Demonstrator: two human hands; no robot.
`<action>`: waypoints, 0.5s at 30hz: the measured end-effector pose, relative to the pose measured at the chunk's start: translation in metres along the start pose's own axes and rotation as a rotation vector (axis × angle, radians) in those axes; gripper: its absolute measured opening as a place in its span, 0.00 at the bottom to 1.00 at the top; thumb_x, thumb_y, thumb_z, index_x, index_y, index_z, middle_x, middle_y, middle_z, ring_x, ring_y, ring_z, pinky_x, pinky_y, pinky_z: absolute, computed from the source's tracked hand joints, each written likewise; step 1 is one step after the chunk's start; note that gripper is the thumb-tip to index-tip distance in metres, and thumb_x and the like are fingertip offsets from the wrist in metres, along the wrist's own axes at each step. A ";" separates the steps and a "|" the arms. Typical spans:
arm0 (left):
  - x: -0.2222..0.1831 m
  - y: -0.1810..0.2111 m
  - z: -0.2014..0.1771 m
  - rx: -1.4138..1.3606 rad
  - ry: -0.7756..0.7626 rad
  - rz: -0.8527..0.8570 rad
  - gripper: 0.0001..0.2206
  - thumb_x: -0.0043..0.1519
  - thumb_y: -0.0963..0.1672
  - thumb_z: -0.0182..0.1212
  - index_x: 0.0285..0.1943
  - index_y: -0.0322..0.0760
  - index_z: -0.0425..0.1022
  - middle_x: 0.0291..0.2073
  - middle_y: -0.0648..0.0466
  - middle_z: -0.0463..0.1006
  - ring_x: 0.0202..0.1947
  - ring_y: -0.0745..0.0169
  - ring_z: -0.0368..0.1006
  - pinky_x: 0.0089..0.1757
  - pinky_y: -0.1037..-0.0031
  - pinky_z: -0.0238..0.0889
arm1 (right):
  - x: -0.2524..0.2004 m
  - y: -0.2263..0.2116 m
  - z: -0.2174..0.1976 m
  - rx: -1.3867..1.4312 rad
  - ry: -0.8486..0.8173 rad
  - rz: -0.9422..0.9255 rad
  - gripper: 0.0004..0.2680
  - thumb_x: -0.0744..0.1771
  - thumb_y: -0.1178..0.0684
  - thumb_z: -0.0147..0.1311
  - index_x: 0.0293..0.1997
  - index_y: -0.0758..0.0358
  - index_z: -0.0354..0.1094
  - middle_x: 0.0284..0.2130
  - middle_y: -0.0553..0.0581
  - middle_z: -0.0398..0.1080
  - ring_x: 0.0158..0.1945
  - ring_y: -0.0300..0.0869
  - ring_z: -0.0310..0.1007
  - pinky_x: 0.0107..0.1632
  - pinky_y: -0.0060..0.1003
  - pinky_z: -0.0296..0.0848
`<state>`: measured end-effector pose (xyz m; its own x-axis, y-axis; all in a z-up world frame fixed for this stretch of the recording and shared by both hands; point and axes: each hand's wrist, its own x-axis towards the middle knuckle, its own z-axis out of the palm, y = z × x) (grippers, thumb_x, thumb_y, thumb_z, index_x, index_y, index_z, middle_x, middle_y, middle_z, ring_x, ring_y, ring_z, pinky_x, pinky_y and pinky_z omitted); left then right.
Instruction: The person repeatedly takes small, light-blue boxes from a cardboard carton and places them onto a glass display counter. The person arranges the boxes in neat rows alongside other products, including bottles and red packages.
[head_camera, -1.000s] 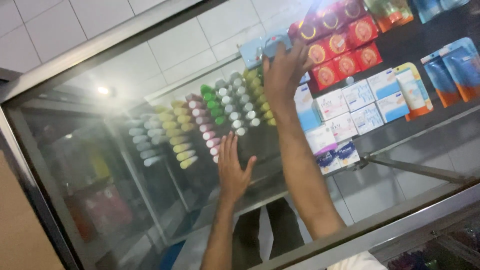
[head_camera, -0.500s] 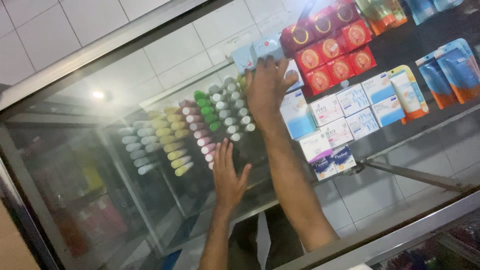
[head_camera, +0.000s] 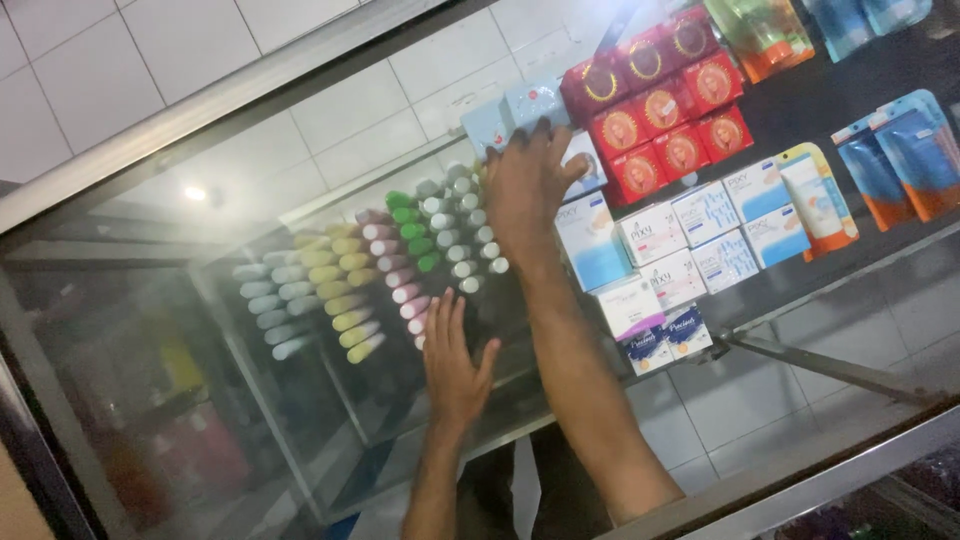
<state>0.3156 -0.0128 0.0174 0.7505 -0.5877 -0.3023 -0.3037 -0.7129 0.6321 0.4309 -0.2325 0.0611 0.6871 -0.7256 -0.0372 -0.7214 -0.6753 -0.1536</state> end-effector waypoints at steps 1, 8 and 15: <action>0.001 0.000 0.001 0.006 0.008 -0.005 0.32 0.69 0.51 0.52 0.79 0.36 0.47 0.78 0.42 0.46 0.78 0.37 0.37 0.67 0.38 0.42 | 0.001 0.001 -0.002 -0.008 -0.029 -0.005 0.15 0.71 0.41 0.49 0.55 0.60 0.72 0.54 0.62 0.68 0.63 0.52 0.59 0.55 0.61 0.55; 0.012 0.004 0.025 -0.082 0.228 0.080 0.27 0.69 0.49 0.54 0.76 0.37 0.55 0.73 0.43 0.56 0.76 0.36 0.45 0.67 0.41 0.42 | -0.002 -0.003 -0.014 -0.048 -0.177 -0.054 0.15 0.71 0.39 0.50 0.59 0.54 0.72 0.67 0.59 0.58 0.68 0.54 0.49 0.56 0.59 0.54; 0.024 0.037 0.028 -0.198 0.259 0.106 0.27 0.67 0.45 0.59 0.75 0.33 0.56 0.73 0.40 0.56 0.75 0.33 0.47 0.68 0.41 0.44 | -0.001 -0.005 -0.038 -0.042 -0.279 0.040 0.15 0.72 0.41 0.48 0.62 0.57 0.69 0.71 0.62 0.51 0.71 0.55 0.47 0.58 0.53 0.55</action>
<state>0.3059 -0.0639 0.0135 0.8524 -0.5203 -0.0522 -0.2876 -0.5499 0.7842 0.4310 -0.2336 0.0991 0.6507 -0.6915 -0.3138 -0.7476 -0.6556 -0.1057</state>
